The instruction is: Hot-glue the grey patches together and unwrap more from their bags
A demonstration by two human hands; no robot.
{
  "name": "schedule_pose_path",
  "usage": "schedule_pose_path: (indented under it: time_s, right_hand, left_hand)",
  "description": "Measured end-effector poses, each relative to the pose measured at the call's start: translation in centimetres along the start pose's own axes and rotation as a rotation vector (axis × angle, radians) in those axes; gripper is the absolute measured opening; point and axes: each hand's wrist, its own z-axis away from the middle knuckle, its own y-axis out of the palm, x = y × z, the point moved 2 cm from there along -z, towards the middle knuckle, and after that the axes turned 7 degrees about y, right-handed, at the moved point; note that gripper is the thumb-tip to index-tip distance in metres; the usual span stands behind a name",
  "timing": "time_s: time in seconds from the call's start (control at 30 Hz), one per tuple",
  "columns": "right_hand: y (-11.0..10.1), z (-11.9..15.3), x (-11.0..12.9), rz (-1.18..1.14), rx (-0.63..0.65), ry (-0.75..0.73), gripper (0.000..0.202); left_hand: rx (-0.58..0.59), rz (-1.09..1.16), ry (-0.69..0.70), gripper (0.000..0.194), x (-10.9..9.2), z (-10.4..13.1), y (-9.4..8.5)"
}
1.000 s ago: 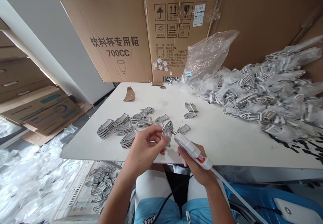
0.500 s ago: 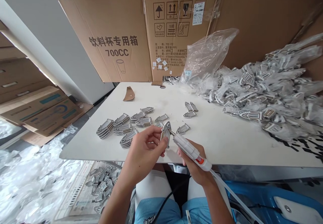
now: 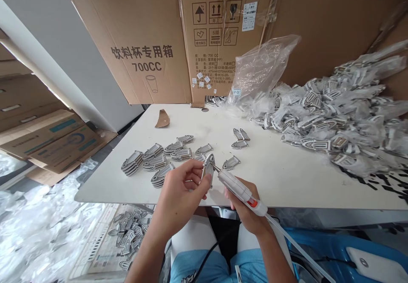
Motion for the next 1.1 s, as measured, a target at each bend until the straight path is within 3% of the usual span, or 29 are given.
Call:
schedule_pose_path:
  time_s: [0.2, 0.37, 0.5, 0.77, 0.97, 1.1]
  right_hand:
    - [0.1, 0.2, 0.6, -0.035, 0.046, 0.145, 0.041]
    - [-0.1, 0.2, 1.1, -0.018, 0.093, 0.176, 0.038]
    - [-0.2, 0.2, 1.5, 0.048, 0.142, 0.165, 0.034]
    - [-0.3, 0.1, 1.5, 0.043, 0.174, 0.164, 0.035]
    - [-0.2, 0.0, 1.9, 0.038, 0.164, 0.143, 0.039]
    - [-0.2, 0.2, 1.9, 0.042, 0.177, 0.147, 0.041]
  left_hand:
    - [-0.042, -0.149, 0.109, 0.016, -0.6, 0.0, -0.2]
    - [0.01, -0.476, 0.347, 0.013, -1.0, 0.2, -0.8]
    - [0.031, -0.575, 0.415, 0.014, -1.1, 0.4, -0.9]
    - [-0.04, -0.33, 0.32, 0.007, -0.6, -0.3, -0.5]
    - [-0.034, 0.009, 0.113, 0.022, 1.7, -1.5, -0.9]
    - [-0.151, 0.179, 0.047, 0.032, 2.6, -2.1, -1.5]
